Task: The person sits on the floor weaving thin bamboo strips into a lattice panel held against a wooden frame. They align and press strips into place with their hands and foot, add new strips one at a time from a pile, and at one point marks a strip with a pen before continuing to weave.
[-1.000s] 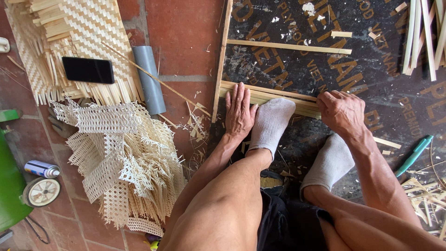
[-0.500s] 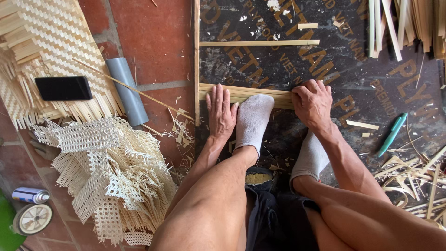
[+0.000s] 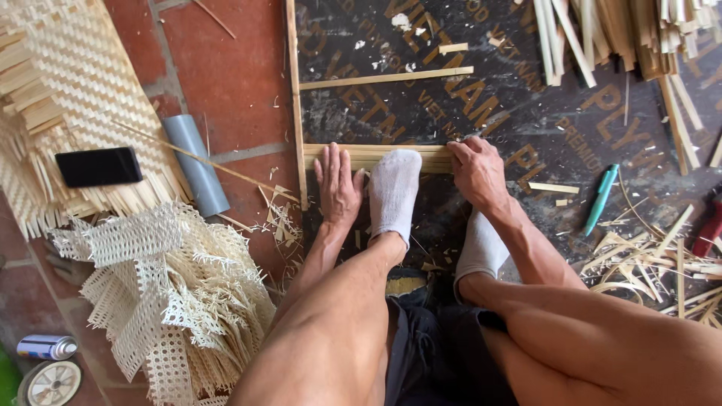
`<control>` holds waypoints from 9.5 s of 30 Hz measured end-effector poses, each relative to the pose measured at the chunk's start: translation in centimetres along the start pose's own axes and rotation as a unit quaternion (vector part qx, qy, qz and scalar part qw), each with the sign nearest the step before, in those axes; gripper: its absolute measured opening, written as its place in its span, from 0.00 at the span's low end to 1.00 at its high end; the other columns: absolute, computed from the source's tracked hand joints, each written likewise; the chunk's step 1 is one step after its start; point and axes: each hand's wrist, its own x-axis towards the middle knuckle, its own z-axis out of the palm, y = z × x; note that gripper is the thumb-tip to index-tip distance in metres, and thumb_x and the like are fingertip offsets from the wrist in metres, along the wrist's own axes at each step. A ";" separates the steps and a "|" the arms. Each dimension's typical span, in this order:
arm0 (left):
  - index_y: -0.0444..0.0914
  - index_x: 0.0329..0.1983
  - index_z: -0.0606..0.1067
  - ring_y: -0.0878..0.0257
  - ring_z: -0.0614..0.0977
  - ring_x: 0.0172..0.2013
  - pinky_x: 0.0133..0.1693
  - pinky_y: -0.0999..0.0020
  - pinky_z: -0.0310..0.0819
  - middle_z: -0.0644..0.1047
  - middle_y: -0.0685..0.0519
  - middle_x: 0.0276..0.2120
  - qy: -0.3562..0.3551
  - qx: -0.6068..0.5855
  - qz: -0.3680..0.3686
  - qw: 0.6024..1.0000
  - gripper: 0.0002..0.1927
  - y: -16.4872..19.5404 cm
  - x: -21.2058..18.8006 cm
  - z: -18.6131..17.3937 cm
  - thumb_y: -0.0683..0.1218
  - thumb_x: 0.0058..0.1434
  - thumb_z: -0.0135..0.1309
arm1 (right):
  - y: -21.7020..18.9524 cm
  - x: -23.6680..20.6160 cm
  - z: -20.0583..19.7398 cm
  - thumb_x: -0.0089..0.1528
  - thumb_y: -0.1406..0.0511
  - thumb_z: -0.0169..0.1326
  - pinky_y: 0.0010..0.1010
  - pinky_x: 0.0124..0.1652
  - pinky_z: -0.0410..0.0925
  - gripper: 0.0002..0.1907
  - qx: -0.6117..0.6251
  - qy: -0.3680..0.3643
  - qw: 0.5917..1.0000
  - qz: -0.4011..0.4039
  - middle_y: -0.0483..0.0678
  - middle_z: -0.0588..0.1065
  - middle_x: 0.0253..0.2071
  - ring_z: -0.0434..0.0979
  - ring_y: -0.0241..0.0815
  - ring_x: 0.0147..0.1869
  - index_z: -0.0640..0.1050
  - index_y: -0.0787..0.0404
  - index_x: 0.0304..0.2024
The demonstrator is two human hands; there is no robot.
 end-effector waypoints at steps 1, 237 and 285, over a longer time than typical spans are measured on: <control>0.28 0.71 0.64 0.43 0.56 0.75 0.74 0.42 0.42 0.58 0.37 0.74 0.000 0.001 0.002 1.000 0.31 0.0 -0.1 0.0 0.52 0.73 0.52 | -0.1 0.1 -0.1 0.61 0.70 0.58 0.44 0.48 0.71 0.13 0.002 -0.013 1.000 0.008 0.52 0.78 0.42 0.77 0.55 0.48 0.83 0.59 0.48; 0.29 0.73 0.60 0.40 0.53 0.77 0.75 0.38 0.42 0.53 0.36 0.76 0.021 -0.024 -0.021 0.999 0.35 4.1 4.7 0.0 0.54 0.70 0.50 | 6.7 8.2 -4.6 0.65 0.63 0.61 0.33 0.47 0.69 0.06 -0.029 -0.125 0.978 -0.163 0.39 0.79 0.40 0.78 0.40 0.48 0.85 0.48 0.44; 0.28 0.75 0.57 0.46 0.54 0.76 0.76 0.45 0.40 0.54 0.38 0.76 0.005 0.010 -0.014 1.000 0.38 3.1 4.2 1.4 0.56 0.72 0.50 | 0.4 0.0 -0.3 0.66 0.65 0.59 0.49 0.73 0.55 0.24 -0.103 0.002 0.991 -0.087 0.53 0.71 0.70 0.66 0.52 0.76 0.76 0.64 0.64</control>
